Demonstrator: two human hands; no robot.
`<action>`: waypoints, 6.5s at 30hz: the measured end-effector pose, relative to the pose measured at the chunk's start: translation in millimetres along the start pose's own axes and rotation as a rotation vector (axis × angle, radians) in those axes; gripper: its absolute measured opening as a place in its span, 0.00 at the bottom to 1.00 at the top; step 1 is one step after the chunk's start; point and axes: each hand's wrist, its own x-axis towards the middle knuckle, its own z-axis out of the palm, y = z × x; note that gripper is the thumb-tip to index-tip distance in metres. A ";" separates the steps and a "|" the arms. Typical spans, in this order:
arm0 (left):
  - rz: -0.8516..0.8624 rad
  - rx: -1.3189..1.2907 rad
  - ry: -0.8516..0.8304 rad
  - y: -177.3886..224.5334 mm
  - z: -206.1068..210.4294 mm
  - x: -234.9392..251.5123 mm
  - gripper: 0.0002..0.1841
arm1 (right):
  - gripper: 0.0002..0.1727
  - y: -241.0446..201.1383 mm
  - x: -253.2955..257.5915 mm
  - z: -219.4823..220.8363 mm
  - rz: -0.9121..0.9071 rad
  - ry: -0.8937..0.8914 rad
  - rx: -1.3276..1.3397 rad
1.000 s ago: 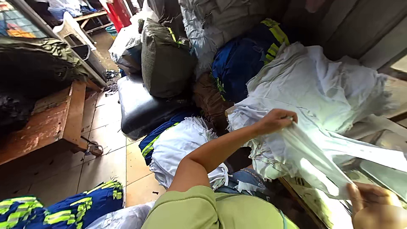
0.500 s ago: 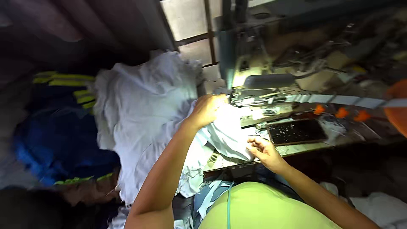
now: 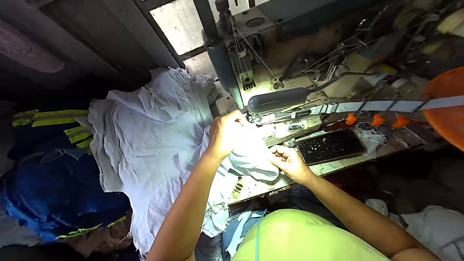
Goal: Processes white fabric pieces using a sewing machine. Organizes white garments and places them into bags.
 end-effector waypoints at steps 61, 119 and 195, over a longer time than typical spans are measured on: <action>0.035 0.232 -0.145 -7.0 12.2 21.4 0.15 | 0.09 -16.9 17.3 3.4 0.108 0.086 0.107; -0.328 -0.673 0.144 -2.0 -21.2 -48.4 0.15 | 0.12 -80.9 76.8 68.7 -0.050 0.034 -1.162; 0.257 0.475 -0.184 -7.9 -36.1 -41.7 0.18 | 0.10 -29.0 -42.2 -9.4 -0.145 -0.153 0.025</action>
